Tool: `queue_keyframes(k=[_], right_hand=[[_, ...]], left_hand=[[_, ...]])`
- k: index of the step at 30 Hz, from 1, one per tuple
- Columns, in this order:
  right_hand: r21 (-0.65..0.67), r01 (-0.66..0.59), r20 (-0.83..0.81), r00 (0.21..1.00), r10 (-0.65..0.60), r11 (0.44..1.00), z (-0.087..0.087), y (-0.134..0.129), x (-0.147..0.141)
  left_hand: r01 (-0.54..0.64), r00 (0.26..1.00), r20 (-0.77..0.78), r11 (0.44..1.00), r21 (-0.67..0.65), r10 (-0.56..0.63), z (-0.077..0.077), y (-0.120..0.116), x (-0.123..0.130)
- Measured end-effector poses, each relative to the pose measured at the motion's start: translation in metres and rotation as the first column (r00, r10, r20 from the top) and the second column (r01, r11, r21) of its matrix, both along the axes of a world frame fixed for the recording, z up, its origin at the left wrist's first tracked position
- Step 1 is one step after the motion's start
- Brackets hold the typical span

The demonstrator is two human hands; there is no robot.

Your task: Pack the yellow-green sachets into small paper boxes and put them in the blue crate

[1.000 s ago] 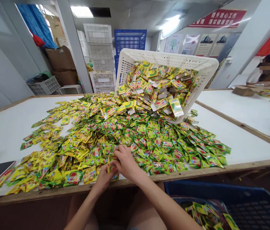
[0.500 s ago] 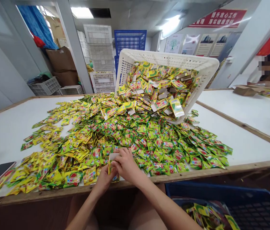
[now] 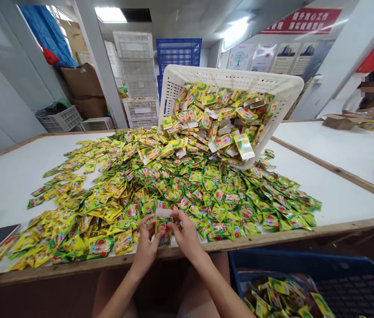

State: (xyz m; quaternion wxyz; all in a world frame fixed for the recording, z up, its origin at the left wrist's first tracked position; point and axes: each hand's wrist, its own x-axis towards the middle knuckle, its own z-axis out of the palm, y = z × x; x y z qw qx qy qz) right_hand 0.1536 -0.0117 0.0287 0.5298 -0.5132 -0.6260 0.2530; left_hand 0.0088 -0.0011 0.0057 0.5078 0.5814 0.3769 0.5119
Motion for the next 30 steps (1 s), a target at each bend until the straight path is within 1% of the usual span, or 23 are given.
queue_keyframes(k=[2, 4, 6, 8, 11, 13, 16, 17, 19, 22, 25, 30], right_hand=[[-0.018, -0.016, 0.011, 1.000, 0.016, 1.000, -0.002, 0.000, 0.003], [-0.022, -0.034, -0.016, 0.999, 0.034, 0.999, -0.004, 0.000, 0.003], [-0.006, -0.077, -0.048, 0.996, 0.077, 0.997, -0.005, 0.001, 0.001], [0.013, -0.126, -0.063, 0.990, 0.127, 0.992, -0.005, 0.002, -0.003], [0.011, -0.155, -0.075, 0.985, 0.156, 0.988, -0.005, 0.007, -0.008], [0.006, -0.155, -0.073, 0.985, 0.155, 0.988, -0.007, 0.011, -0.011], [0.004, -0.108, -0.100, 0.989, 0.108, 0.994, -0.012, 0.012, -0.014], [0.007, -0.084, -0.124, 0.989, 0.084, 0.996, -0.013, 0.012, -0.014], [0.026, -0.059, -0.145, 0.987, 0.062, 0.998, -0.013, 0.009, -0.016], [0.064, -0.101, -0.077, 0.991, 0.106, 0.993, -0.010, 0.003, -0.017], [0.062, -0.111, -0.054, 0.992, 0.114, 0.992, -0.007, -0.001, -0.018], [0.040, -0.042, -0.051, 0.998, 0.044, 0.998, -0.007, -0.004, -0.024]], left_hand=[[0.014, 0.998, -0.058, 1.000, 0.019, -0.012, -0.003, 0.000, 0.000], [0.041, 0.994, -0.103, 0.999, 0.007, -0.040, -0.006, 0.002, -0.002], [0.040, 0.990, -0.133, 0.999, -0.002, -0.040, -0.007, 0.005, -0.007], [0.006, 0.982, -0.186, 1.000, 0.029, -0.001, -0.006, 0.007, -0.014], [-0.070, 0.958, -0.266, 0.987, 0.143, 0.106, -0.002, 0.009, -0.021], [-0.108, 0.962, -0.232, 0.979, 0.171, 0.147, -0.001, 0.010, -0.023], [-0.134, 0.979, -0.135, 0.982, 0.131, 0.151, 0.001, 0.010, -0.023], [-0.124, 0.980, -0.137, 0.983, 0.134, 0.142, 0.002, 0.010, -0.023], [-0.077, 0.976, -0.190, 0.981, 0.178, 0.111, 0.006, 0.010, -0.024], [-0.027, 0.969, -0.233, 0.970, 0.242, 0.085, 0.014, 0.009, -0.024], [-0.049, 0.977, -0.191, 0.975, 0.215, 0.091, 0.018, 0.007, -0.023], [-0.071, 0.981, -0.166, 0.986, 0.151, 0.096, 0.017, 0.005, -0.021]])
